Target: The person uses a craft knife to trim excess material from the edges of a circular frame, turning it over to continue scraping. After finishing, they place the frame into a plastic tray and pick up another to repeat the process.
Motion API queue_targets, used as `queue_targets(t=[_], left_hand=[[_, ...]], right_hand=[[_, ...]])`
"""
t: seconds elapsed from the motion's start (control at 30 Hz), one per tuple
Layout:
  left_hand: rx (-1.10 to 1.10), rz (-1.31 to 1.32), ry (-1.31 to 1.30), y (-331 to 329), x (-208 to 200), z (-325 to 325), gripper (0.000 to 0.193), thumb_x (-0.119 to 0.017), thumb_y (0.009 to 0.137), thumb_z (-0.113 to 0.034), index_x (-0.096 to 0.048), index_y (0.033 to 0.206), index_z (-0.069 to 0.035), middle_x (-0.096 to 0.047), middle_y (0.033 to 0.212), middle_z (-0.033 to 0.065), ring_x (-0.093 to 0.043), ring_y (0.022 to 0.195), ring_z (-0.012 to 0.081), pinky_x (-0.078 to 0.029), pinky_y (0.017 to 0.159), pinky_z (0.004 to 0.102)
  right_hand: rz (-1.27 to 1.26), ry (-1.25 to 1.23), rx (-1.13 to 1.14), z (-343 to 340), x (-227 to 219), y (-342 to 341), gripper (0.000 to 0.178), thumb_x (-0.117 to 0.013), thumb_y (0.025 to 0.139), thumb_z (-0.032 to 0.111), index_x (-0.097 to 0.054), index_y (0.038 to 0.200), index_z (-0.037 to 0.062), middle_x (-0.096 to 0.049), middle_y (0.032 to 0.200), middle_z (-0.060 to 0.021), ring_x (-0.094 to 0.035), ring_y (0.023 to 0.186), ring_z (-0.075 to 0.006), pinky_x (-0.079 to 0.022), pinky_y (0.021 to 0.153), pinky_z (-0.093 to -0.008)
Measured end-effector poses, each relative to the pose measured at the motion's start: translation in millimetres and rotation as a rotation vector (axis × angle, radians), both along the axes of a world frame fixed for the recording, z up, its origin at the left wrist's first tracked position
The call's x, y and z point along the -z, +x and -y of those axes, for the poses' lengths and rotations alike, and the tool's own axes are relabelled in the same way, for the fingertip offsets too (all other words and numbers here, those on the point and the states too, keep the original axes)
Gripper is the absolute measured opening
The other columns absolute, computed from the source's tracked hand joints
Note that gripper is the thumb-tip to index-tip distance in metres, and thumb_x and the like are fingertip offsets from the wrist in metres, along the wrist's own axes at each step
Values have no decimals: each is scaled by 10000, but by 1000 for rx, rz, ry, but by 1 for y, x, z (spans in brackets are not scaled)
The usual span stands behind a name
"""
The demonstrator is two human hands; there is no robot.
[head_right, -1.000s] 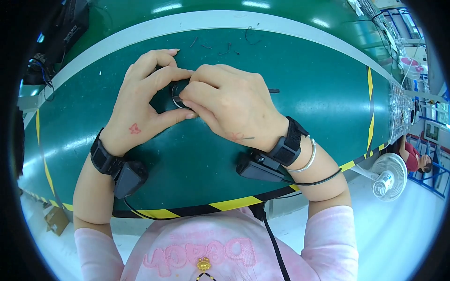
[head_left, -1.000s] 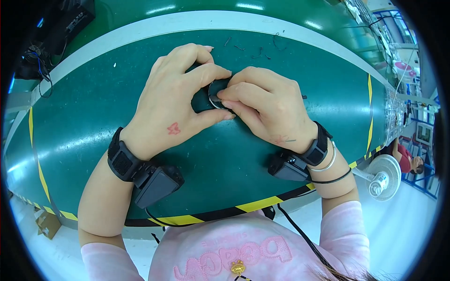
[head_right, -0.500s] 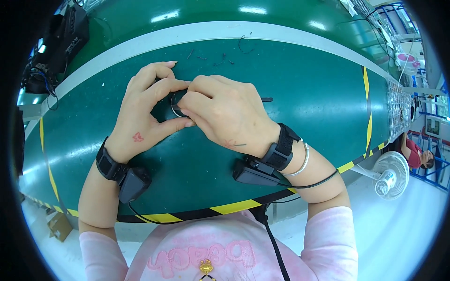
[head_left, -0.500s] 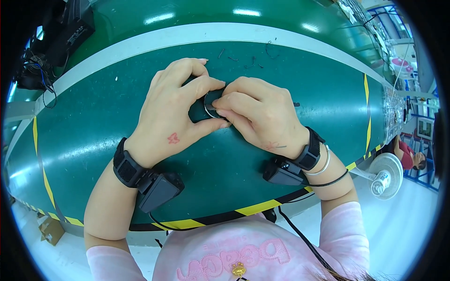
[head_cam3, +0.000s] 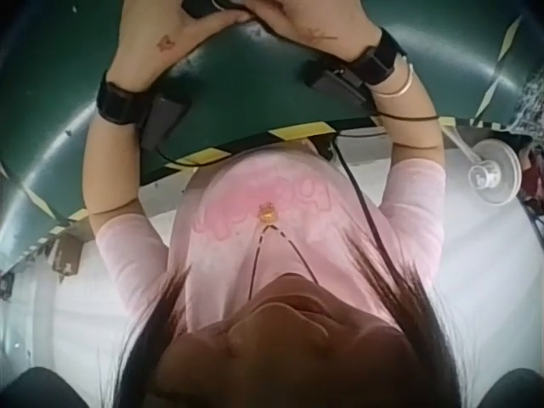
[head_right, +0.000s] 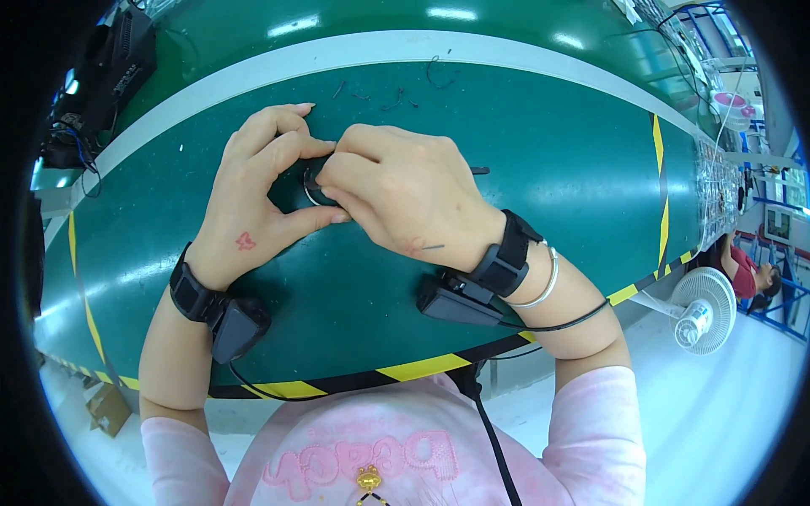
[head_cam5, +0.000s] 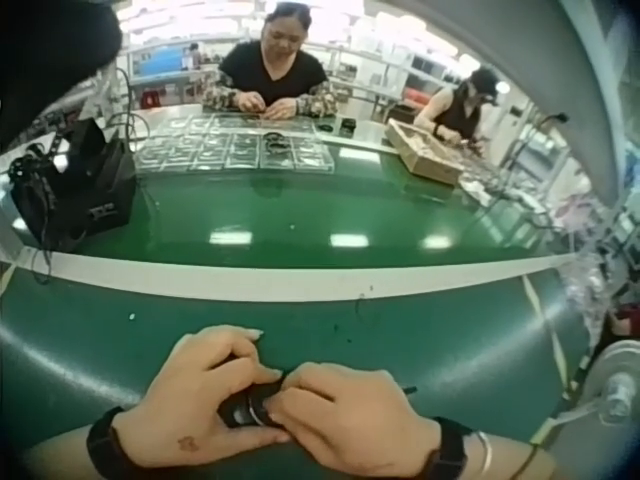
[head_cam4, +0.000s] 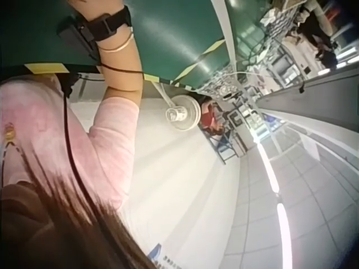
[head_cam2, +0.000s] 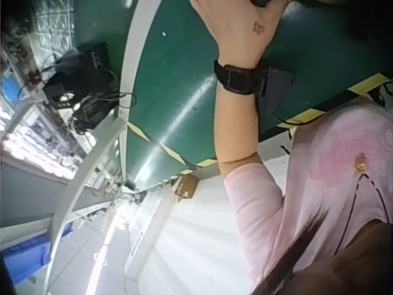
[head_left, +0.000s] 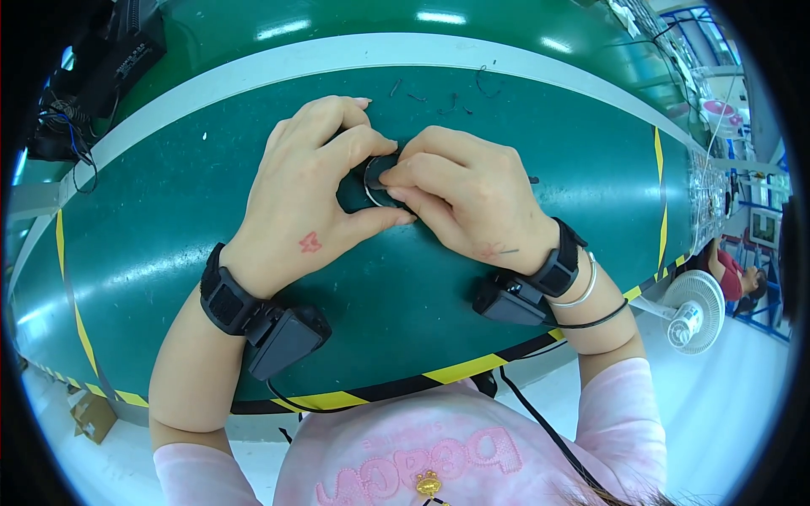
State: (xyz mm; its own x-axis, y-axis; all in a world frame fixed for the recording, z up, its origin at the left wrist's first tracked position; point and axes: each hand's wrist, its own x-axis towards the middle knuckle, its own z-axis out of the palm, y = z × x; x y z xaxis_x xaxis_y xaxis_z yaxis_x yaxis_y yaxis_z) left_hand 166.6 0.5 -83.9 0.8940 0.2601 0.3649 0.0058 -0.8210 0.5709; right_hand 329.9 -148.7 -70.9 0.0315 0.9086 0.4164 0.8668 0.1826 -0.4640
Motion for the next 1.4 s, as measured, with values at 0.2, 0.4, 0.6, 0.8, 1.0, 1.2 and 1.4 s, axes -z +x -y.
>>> queue_targets(t=[0.2, 0.4, 0.6, 0.8, 1.0, 1.2, 1.4], left_hand=[[12, 9, 3, 0, -4, -3, 563, -966, 639, -210, -721, 1123, -57, -614, 1175, 93, -585, 1311, 353, -482, 1053, 458], [4, 5, 2, -1, -2, -1, 561, -967, 647, -216, -720, 1123, -55, -616, 1183, 93, -585, 1318, 352, -482, 1056, 452], [2, 11, 21, -1, -2, -2, 550, -966, 657, -211, -715, 1120, -51, -620, 1182, 93, -588, 1320, 350, -488, 1054, 445], [-3, 24, 22, 0, -1, -2, 543, -963, 662, -195, -709, 1119, -52, -624, 1171, 95, -596, 1308, 351, -497, 1049, 439], [3, 21, 13, 1, -2, -1, 537, -962, 666, -179, -704, 1119, -53, -624, 1153, 97, -603, 1293, 349, -502, 1048, 435], [-4, 34, 11, 1, 0, -2, 539, -963, 664, -174, -699, 1117, -50, -620, 1141, 99, -607, 1282, 351, -509, 1045, 431], [-5, 43, 11, 1, -1, -2, 533, -965, 659, -162, -689, 1099, -43, -618, 1138, 106, -611, 1274, 354, -515, 1048, 428]], right_hand=[[-20, -21, -69, 0, -3, 4, 156, -806, 825, 20, -762, 961, 81, -699, 935, -60, -694, 753, -243, -557, 612, -332], [-51, 2, -70, 1, 3, 4, 164, -810, 815, 5, -763, 959, 68, -704, 936, -69, -696, 757, -239, -560, 614, -329], [-27, 9, -67, 1, 0, 2, 170, -808, 814, 2, -763, 963, 69, -702, 933, -71, -694, 757, -238, -559, 612, -327], [-14, 3, -3, 2, 0, -6, 168, -801, 819, 10, -759, 964, 83, -699, 928, -60, -690, 752, -239, -560, 612, -329], [14, 4, 31, 3, -1, -8, 159, -804, 825, 28, -757, 963, 91, -695, 922, -50, -688, 749, -240, -559, 609, -332], [-6, 15, 38, 0, 3, -7, 155, -804, 832, 31, -758, 968, 90, -696, 921, -51, -687, 737, -237, -557, 601, -333], [-16, 5, -3, 1, -1, -5, 160, -798, 833, 17, -758, 973, 84, -700, 919, -61, -686, 724, -237, -557, 603, -331]])
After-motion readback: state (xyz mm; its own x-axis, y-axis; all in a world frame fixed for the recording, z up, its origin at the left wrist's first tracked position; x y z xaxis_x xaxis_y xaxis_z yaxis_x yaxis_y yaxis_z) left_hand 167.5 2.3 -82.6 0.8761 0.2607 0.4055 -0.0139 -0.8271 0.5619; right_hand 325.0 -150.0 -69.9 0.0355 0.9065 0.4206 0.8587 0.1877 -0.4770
